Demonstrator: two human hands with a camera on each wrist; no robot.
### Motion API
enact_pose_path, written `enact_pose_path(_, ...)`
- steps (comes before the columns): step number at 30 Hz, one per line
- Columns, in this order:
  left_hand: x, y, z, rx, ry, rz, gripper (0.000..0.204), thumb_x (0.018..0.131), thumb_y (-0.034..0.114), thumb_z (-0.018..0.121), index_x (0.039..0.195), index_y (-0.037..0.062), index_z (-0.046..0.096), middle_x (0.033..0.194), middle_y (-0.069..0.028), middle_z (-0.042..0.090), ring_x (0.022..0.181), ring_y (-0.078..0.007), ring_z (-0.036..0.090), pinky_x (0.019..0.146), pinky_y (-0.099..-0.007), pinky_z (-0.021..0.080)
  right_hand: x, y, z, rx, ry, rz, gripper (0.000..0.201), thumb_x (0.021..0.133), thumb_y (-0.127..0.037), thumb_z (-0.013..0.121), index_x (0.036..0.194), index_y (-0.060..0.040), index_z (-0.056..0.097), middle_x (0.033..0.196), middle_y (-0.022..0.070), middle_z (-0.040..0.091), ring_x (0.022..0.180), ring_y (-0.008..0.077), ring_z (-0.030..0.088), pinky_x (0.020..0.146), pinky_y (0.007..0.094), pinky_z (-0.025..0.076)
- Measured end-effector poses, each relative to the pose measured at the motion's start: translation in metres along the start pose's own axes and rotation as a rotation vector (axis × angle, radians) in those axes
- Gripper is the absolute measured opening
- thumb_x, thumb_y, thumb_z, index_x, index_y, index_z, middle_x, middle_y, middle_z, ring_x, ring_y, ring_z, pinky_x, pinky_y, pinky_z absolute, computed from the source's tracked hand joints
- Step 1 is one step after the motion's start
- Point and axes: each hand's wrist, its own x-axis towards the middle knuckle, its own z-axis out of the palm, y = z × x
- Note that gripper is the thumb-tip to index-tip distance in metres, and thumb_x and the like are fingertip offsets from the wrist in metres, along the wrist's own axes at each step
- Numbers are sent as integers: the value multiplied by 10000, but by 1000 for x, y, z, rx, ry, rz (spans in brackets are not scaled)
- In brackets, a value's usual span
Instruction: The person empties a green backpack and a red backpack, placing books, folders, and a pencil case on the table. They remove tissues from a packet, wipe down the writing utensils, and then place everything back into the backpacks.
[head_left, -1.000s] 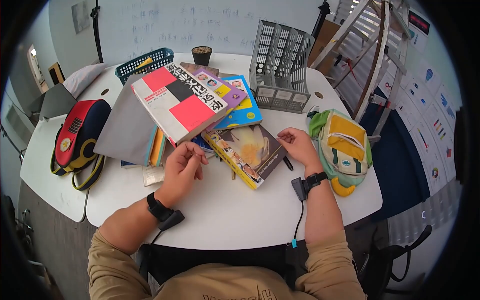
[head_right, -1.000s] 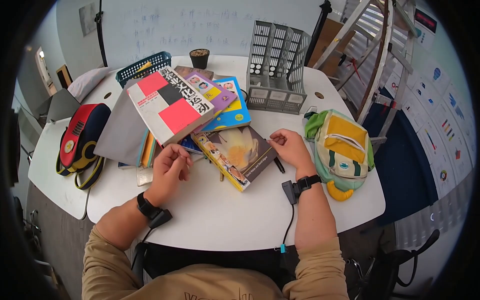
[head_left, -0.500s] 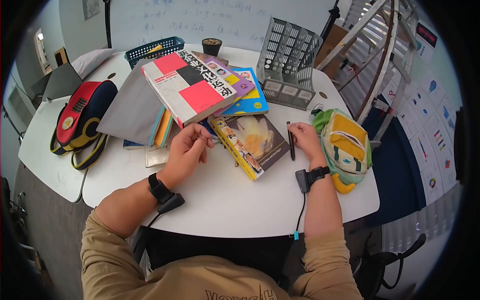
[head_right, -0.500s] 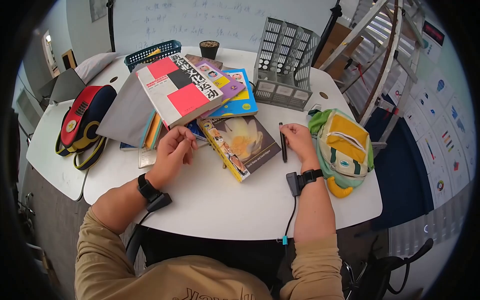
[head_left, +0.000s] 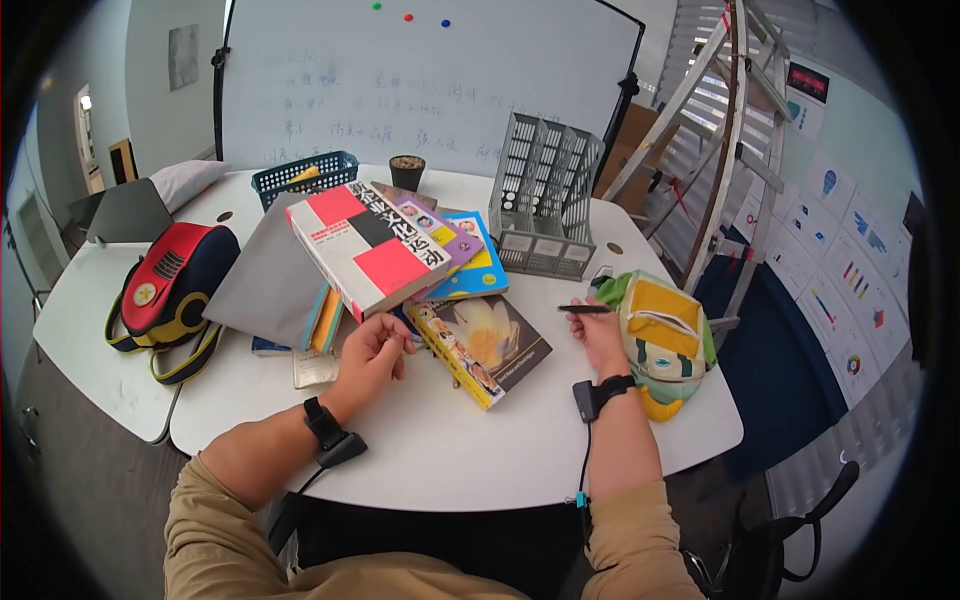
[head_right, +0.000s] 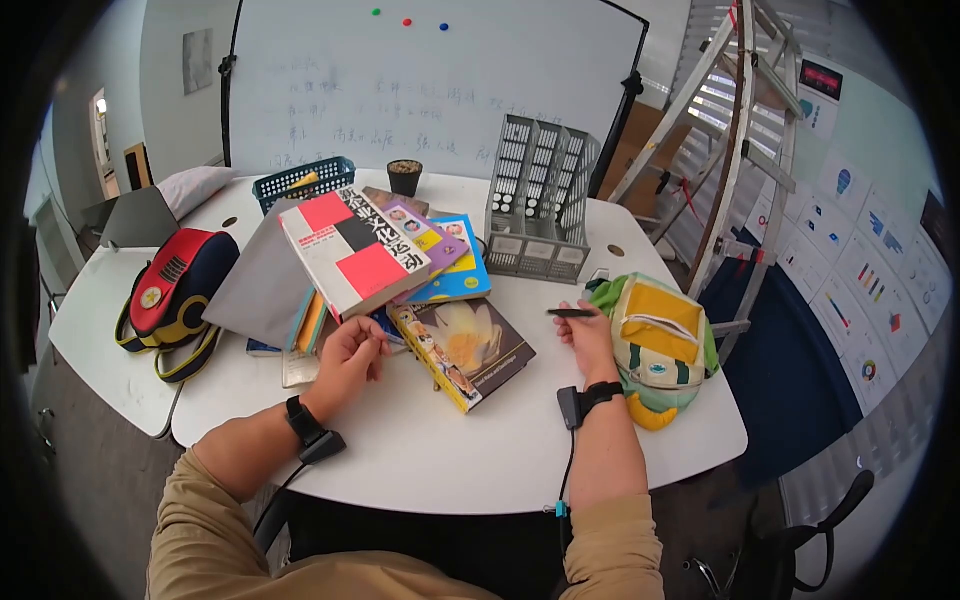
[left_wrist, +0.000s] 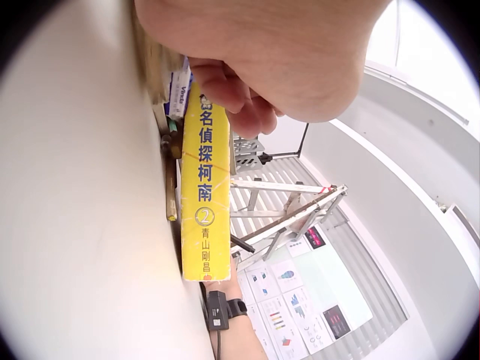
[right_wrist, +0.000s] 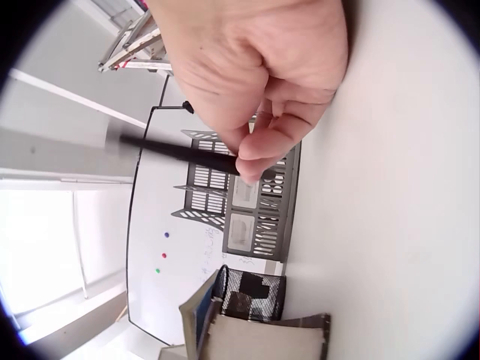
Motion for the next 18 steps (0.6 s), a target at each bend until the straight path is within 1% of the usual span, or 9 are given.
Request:
enact_pose_path(2,-1,1,1,-10,1,-5,87,1145,84,547,1182,74,625,972,-9,721,631,-62,624,560,-231,488,-3,-7,6,-13,-42,31,632,1064,-196,836,1552,11,492,933,99,762,706,160,697,609,282,537)
enact_pose_path(5,-1,0,1,-19,-4,-2,79,1154,92,550,1181,80,623,976,-7,721,633,-59,624,561,-229,489,-14,-11,12,1,-48,-29,458,1089,-211,803,1430,-11,573,938,98,761,715,166,702,623,285,557)
enact_pose_path(8,-1,0,1,-30,-13,-2,76,1163,99,550,1184,85,622,986,-7,721,641,-55,626,565,-226,491,-8,-10,9,7,-78,33,345,1116,-248,765,1359,-38,640,961,85,750,773,166,715,670,296,580)
enact_pose_path(11,-1,3,1,-28,-23,-10,99,1170,89,532,1194,64,625,999,-27,727,663,-66,633,582,-238,525,-14,-15,14,152,-98,66,343,1142,-281,731,1380,-40,676,1016,69,737,893,160,722,760,299,594)
enact_pose_path(14,-1,2,0,-37,-27,0,100,1169,86,531,1191,59,625,1001,-35,723,677,-66,629,586,-243,535,-4,-2,7,231,-209,-28,366,1151,-274,721,1420,-31,676,1095,66,733,1015,159,721,860,313,604)
enact_pose_path(17,-1,3,0,-42,-25,34,100,1163,76,530,1188,46,622,1006,-44,721,686,-69,626,588,-247,537,1,2,8,156,-161,-32,350,1155,-262,716,1421,-38,677,1143,66,739,1091,160,721,926,321,612)
enact_pose_path(18,-2,3,-1,-39,-23,40,100,1161,71,530,1187,41,622,1007,-45,721,689,-70,627,589,-249,538,1,3,11,155,-162,-64,350,1154,-261,718,1423,-40,677,1146,66,741,1088,163,725,936,323,616)
